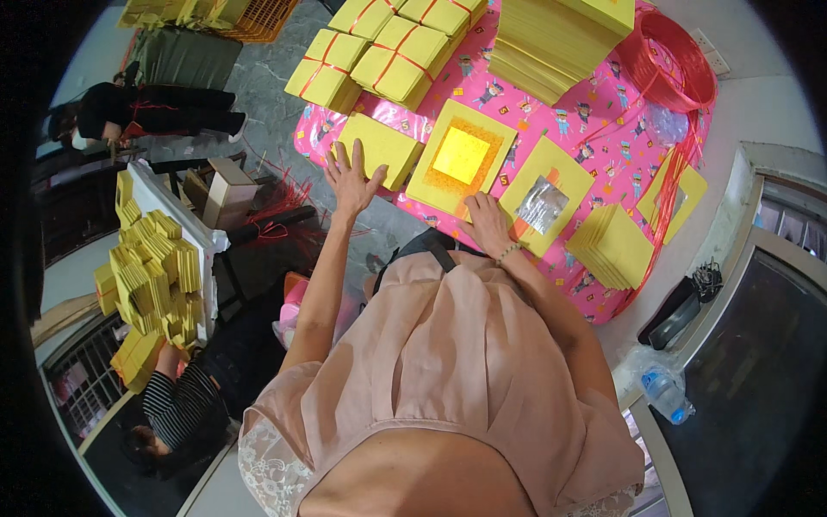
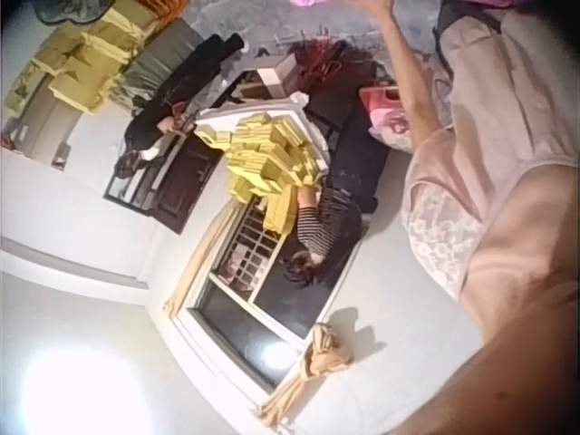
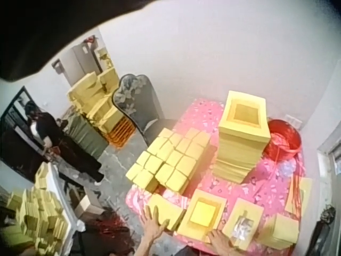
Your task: Folding and stacking yellow ceremonial paper products with silver inserts.
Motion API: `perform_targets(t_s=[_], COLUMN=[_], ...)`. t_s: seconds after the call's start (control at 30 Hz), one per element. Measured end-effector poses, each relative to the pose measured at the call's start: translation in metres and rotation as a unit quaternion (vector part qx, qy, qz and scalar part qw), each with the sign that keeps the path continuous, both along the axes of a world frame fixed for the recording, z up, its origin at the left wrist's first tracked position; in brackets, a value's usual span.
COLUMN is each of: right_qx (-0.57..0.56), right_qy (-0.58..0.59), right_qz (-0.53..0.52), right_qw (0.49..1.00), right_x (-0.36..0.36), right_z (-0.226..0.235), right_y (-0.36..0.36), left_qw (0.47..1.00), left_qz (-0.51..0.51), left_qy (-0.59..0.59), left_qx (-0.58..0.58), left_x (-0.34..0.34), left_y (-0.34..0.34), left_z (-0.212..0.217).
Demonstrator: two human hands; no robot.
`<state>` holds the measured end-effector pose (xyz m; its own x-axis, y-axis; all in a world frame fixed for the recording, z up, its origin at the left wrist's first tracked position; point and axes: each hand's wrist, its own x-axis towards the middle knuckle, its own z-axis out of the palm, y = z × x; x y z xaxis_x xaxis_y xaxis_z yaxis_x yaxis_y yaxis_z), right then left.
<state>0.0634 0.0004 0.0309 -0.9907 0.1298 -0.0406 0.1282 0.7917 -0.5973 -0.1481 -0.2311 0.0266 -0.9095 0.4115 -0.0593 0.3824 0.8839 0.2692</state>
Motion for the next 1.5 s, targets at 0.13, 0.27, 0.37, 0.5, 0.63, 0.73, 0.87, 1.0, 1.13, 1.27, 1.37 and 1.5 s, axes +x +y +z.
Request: perform_targets(t_s=[0.13,0.27,0.37,0.5,0.63,0.73,0.87,1.0,1.13,1.27,1.37,1.5], right_qx=[0.01,0.03,0.024,-0.061,-0.098,-0.104,-0.133,-0.172,-0.176,-0.175,-0.175,-0.137], right_qy=[0.007,0.019,0.067,0.07,0.048,0.023,0.008,-0.016,-0.022,-0.029,-0.025,-0.033], right_qz=[0.026,0.044,0.03,0.01,-0.009,-0.007,-0.025,-0.049,-0.054,-0.056,-0.071,-0.036], right_qw=[1.0,0.998,0.997,0.996,0.994,0.994,0.991,0.984,0.983,0.983,0.982,0.989], right_x=[0.002,0.005,0.008,0.008,0.005,0.002,-0.002,-0.003,-0.005,-0.006,-0.007,-0.006], right_z=[-0.004,-0.011,-0.016,-0.013,-0.01,-0.009,-0.014,-0.017,-0.019,-0.017,-0.017,-0.016], right_y=[0.002,0.003,0.006,0.013,0.016,0.019,0.019,0.022,0.022,0.022,0.022,0.023], left_qw=[1.0,0.997,0.978,0.95,0.913,0.912,0.916,0.915,0.92,0.919,0.919,0.92], left_qz=[-0.013,-0.03,-0.098,-0.212,-0.347,-0.363,-0.358,-0.358,-0.347,-0.348,-0.356,-0.384], left_qy=[0.01,0.068,0.138,0.016,-0.12,-0.135,-0.125,-0.131,-0.136,-0.145,-0.129,-0.076], left_qx=[0.004,0.026,0.125,0.227,0.179,0.135,0.127,0.131,0.123,0.12,0.112,0.031], left_x=[-0.001,0.0,0.004,0.033,0.059,0.067,0.065,0.065,0.065,0.063,0.064,0.065], left_y=[0.003,0.009,0.024,0.048,0.068,0.069,0.07,0.072,0.072,0.072,0.075,0.082], left_z=[0.012,0.031,0.054,0.071,0.048,0.021,0.007,0.007,0.01,0.011,0.01,0.005])
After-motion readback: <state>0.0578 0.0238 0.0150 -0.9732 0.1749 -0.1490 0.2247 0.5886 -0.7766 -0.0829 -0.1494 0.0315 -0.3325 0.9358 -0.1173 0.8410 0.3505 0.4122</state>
